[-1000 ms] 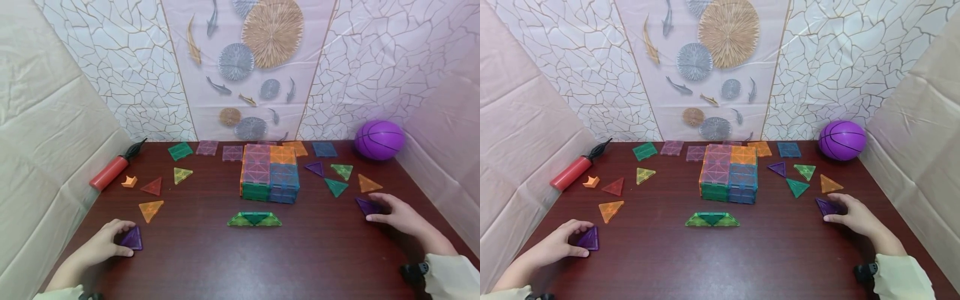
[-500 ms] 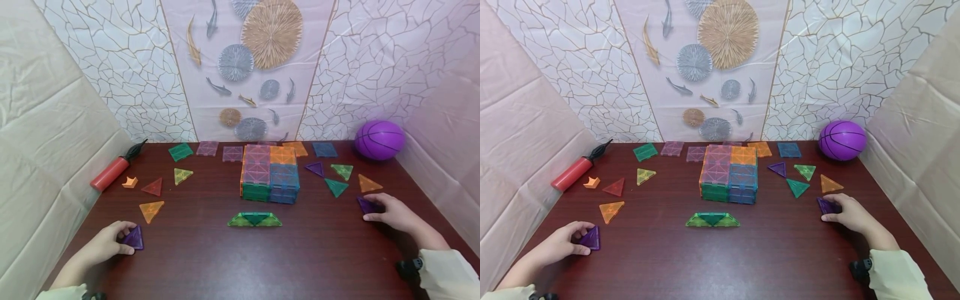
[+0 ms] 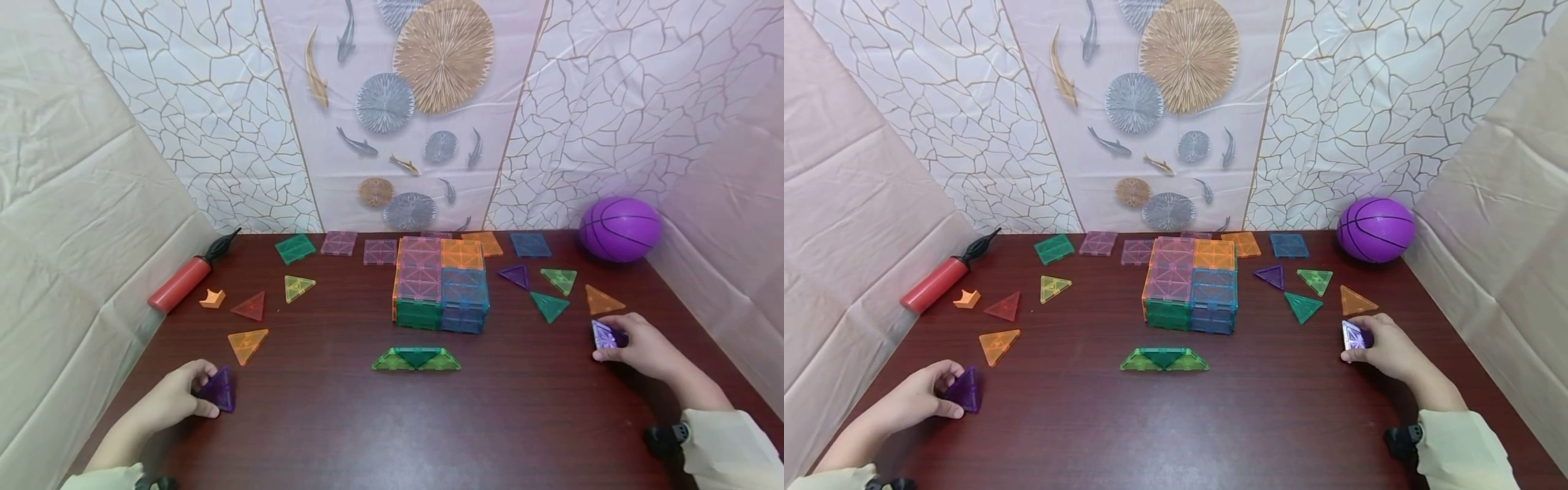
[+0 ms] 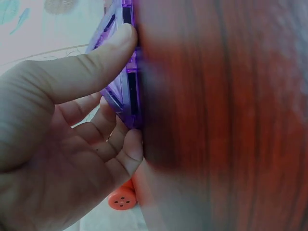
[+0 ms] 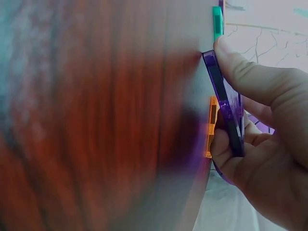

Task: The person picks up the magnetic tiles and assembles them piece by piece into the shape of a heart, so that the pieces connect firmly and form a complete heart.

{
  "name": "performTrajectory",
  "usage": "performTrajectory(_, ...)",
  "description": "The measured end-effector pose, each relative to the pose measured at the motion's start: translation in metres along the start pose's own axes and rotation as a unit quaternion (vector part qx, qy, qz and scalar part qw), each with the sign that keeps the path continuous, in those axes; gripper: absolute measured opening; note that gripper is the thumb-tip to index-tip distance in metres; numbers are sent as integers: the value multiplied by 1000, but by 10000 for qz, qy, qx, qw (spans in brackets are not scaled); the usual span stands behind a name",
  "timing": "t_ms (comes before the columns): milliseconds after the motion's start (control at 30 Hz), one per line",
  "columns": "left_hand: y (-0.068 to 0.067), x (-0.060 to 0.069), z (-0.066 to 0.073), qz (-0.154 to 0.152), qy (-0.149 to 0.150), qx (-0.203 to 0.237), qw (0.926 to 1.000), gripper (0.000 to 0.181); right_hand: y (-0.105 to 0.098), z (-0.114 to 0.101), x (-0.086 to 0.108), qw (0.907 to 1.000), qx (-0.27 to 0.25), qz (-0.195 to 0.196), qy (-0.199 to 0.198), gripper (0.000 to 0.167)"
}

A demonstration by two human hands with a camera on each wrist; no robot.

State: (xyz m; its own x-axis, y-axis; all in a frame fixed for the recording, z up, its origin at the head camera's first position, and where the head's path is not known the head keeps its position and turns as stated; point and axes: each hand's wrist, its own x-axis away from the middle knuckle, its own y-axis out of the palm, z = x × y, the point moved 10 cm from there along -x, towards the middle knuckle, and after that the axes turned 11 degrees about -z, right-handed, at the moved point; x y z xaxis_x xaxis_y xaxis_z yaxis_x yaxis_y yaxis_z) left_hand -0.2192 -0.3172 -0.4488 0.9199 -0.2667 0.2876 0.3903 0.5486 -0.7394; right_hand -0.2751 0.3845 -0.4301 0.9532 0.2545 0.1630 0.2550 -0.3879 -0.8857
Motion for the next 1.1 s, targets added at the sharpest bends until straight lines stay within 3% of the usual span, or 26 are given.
performTrajectory(100, 2, 1, -1, -60, 148, 304, 9994, 46, -2, -1, 2, 9999, 3, 126, -28, 60)
performTrajectory(300, 8, 1, 6, -523, 740, 824, 9925, 19, -3, -3, 5, 9997, -52, 252, 12, 42)
performTrajectory(533, 0, -5, 20, -533, 546, 897, 9930, 17, -13, -21, 8, 9984, -23, 556, -40, 32)
performTrajectory(667, -8, -10, 45, -445, 878, 1109, 9889, 19, -25, -44, 7, 9959, 15, 886, -158, 31)
performTrajectory(800, -12, -17, 78, -462, 1522, 1700, 9725, 25, -34, -73, 6, 9932, -219, 1110, -272, 33)
performTrajectory(1000, -9, -37, 126, -383, 1876, 2218, 9561, 28, -39, -124, 1, 9859, -734, 1356, -646, 31)
performTrajectory(1100, 0, -47, 158, -534, 2410, 2539, 9352, 27, -37, -152, -2, 9815, -999, 1366, -897, 30)
